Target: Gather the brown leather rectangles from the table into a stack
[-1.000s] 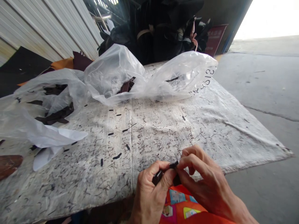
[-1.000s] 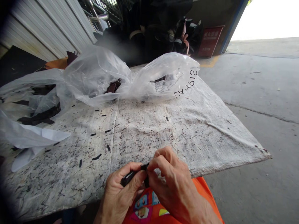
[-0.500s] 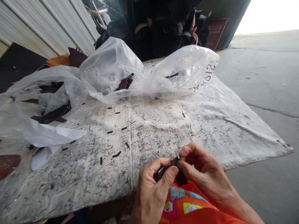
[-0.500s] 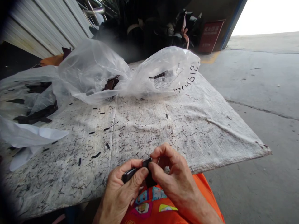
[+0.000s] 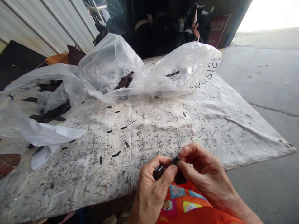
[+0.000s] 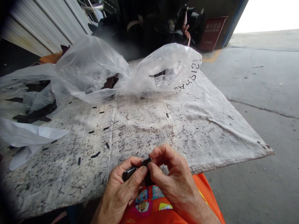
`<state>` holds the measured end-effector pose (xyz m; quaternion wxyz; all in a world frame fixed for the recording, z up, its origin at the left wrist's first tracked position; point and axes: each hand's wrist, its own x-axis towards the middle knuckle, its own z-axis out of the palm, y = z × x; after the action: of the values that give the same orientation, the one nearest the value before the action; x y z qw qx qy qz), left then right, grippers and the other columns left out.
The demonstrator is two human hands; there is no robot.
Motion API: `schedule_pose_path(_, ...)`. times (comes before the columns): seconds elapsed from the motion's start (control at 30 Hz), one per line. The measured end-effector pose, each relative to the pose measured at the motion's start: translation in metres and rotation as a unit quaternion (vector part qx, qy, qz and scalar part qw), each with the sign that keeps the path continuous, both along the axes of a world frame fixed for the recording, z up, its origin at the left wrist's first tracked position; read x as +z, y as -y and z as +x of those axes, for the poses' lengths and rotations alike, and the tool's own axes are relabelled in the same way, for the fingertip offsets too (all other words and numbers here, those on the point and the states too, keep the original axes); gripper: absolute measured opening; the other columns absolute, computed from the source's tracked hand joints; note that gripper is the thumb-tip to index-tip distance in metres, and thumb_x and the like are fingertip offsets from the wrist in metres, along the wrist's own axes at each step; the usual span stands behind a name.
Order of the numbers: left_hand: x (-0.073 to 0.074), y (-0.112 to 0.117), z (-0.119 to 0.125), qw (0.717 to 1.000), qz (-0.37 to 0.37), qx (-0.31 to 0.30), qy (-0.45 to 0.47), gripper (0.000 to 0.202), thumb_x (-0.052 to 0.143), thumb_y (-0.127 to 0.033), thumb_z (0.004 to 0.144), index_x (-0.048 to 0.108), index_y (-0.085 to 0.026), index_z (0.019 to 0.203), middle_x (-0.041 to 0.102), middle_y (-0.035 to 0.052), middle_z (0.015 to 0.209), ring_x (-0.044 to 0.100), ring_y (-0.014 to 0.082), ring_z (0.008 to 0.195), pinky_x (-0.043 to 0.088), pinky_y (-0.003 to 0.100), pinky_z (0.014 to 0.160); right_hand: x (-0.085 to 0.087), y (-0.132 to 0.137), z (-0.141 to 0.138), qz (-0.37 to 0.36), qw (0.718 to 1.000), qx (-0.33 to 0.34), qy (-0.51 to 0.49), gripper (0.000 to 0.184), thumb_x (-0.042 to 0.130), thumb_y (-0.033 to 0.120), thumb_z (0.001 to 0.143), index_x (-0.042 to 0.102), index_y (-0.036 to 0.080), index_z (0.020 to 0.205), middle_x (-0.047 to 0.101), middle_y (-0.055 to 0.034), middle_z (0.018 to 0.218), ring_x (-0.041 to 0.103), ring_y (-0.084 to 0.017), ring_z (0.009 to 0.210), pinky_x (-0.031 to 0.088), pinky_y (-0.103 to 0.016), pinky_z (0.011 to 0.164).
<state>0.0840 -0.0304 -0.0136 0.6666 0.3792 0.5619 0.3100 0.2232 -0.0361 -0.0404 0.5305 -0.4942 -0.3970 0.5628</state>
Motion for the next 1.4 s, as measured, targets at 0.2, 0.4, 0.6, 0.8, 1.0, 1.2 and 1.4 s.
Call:
schedule_pose_path(0.2,0.0,-0.005,-0.001,0.999,0.002,-0.009,0.041,0.027,0.071,-0.041,0.072,0.058,-0.017,0.075,0.035,-0.0113,0.043,0.025,0.0021,0.036,0.026,0.017,0.04,-0.001,-0.001,-0.001,0.094,0.99,-0.013,0.104,0.013,0.058,0.011,0.079,0.055,0.023,0.082,0.057,0.0045,0.069,0.056,-0.009,0.062,0.046,-0.019,0.059)
schedule_pose_path(0.4,-0.004,-0.004,0.0,0.999,-0.018,0.024,0.035,0.029,0.073,-0.042,0.069,0.059,-0.017,0.072,0.031,-0.0119,0.038,0.021,0.0022,0.034,0.018,0.016,0.035,0.0,-0.001,-0.001,0.092,0.99,-0.007,0.108,0.014,0.057,0.009,0.077,0.054,0.023,0.081,0.056,0.0047,0.068,0.056,-0.009,0.06,0.046,-0.019,0.056)
schedule_pose_path(0.6,-0.004,-0.004,0.0,0.995,-0.045,0.046,0.075,0.029,0.075,-0.04,0.068,0.058,-0.018,0.073,0.03,-0.0119,0.04,0.019,0.0018,0.036,0.015,0.016,0.035,0.0,-0.002,-0.001,0.049,0.996,0.016,0.076,0.01,0.058,0.012,0.077,0.053,0.021,0.075,0.055,0.0031,0.066,0.054,-0.01,0.06,0.046,-0.021,0.055)
schedule_pose_path(0.8,-0.002,-0.004,-0.002,0.994,-0.026,0.039,0.099,0.028,0.075,-0.038,0.068,0.058,-0.017,0.066,0.032,-0.0095,0.046,0.024,0.0027,0.041,0.025,0.015,0.04,-0.002,-0.002,-0.006,-0.019,0.999,0.031,-0.035,0.012,0.063,0.016,0.076,0.052,0.02,0.075,0.052,0.0042,0.065,0.049,-0.008,0.055,0.043,-0.019,0.049)
schedule_pose_path(1.0,-0.004,-0.002,-0.008,0.994,-0.036,0.032,0.099,0.022,0.073,-0.037,0.071,0.061,-0.019,0.074,0.025,-0.0122,0.041,0.016,0.0019,0.037,0.018,0.014,0.037,0.006,-0.008,0.002,-0.094,0.985,0.02,-0.146,0.021,0.074,0.024,0.071,0.053,0.02,0.076,0.051,0.0069,0.062,0.052,-0.007,0.053,0.044,-0.017,0.049)
schedule_pose_path(1.2,-0.003,-0.001,-0.006,0.993,-0.014,0.041,0.113,0.022,0.072,-0.037,0.072,0.06,-0.018,0.071,0.032,-0.0099,0.046,0.023,0.0027,0.041,0.025,0.015,0.04,0.011,-0.005,0.005,-0.124,0.98,0.06,-0.142,0.024,0.074,0.035,0.072,0.061,0.019,0.084,0.056,0.0048,0.065,0.053,-0.007,0.055,0.044,-0.018,0.053)
schedule_pose_path(1.4,-0.002,-0.002,-0.006,0.998,0.033,0.019,0.046,0.027,0.07,-0.039,0.073,0.057,-0.016,0.065,0.041,-0.0061,0.053,0.034,0.0046,0.046,0.031,0.016,0.045,0.011,-0.003,-0.003,-0.138,0.976,0.109,-0.131,0.029,0.071,0.041,0.074,0.057,0.016,0.066,0.056,0.0032,0.056,0.052,-0.009,0.053,0.043,-0.022,0.053)
